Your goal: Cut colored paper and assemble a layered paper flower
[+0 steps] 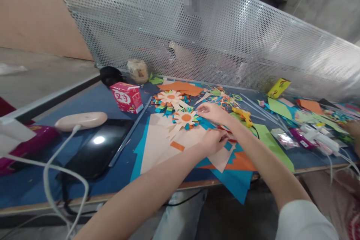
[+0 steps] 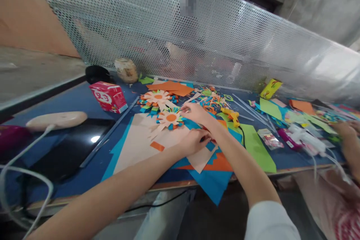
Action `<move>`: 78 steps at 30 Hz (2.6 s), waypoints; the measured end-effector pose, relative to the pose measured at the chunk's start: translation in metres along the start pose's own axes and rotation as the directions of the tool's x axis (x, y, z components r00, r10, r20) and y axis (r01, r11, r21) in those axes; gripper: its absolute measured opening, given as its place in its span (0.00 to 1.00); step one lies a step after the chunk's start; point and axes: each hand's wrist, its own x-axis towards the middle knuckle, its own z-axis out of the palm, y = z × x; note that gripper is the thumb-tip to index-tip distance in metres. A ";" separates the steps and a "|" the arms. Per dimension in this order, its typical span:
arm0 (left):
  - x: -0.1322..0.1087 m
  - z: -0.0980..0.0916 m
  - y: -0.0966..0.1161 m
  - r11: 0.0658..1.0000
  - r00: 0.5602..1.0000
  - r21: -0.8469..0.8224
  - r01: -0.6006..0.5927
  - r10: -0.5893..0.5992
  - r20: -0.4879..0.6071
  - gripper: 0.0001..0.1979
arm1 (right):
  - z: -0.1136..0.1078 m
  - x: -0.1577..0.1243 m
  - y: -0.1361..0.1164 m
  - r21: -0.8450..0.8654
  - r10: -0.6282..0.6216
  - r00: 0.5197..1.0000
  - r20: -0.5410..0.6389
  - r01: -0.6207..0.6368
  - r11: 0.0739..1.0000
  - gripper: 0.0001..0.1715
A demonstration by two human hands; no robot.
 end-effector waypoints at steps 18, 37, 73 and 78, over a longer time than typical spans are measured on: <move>0.002 0.000 -0.001 0.936 0.993 0.351 -0.037 -0.006 0.121 0.10 | 0.025 0.041 0.009 -0.088 0.077 0.996 -0.044 -0.081 0.993 0.03; -0.007 -0.012 0.016 0.966 0.968 0.073 -0.246 0.248 -0.020 0.11 | -0.032 -0.028 0.061 0.505 0.223 0.697 -0.681 0.227 0.833 0.25; 0.016 -0.072 -0.024 0.510 0.813 -0.860 -0.031 -0.488 -0.318 0.16 | 0.002 -0.025 0.062 0.852 0.057 0.978 -0.201 0.146 0.502 0.30; 0.015 -0.068 -0.023 0.494 0.813 -0.869 -0.013 -0.501 -0.298 0.16 | 0.018 -0.020 0.056 0.858 0.160 0.962 -0.221 0.114 0.501 0.28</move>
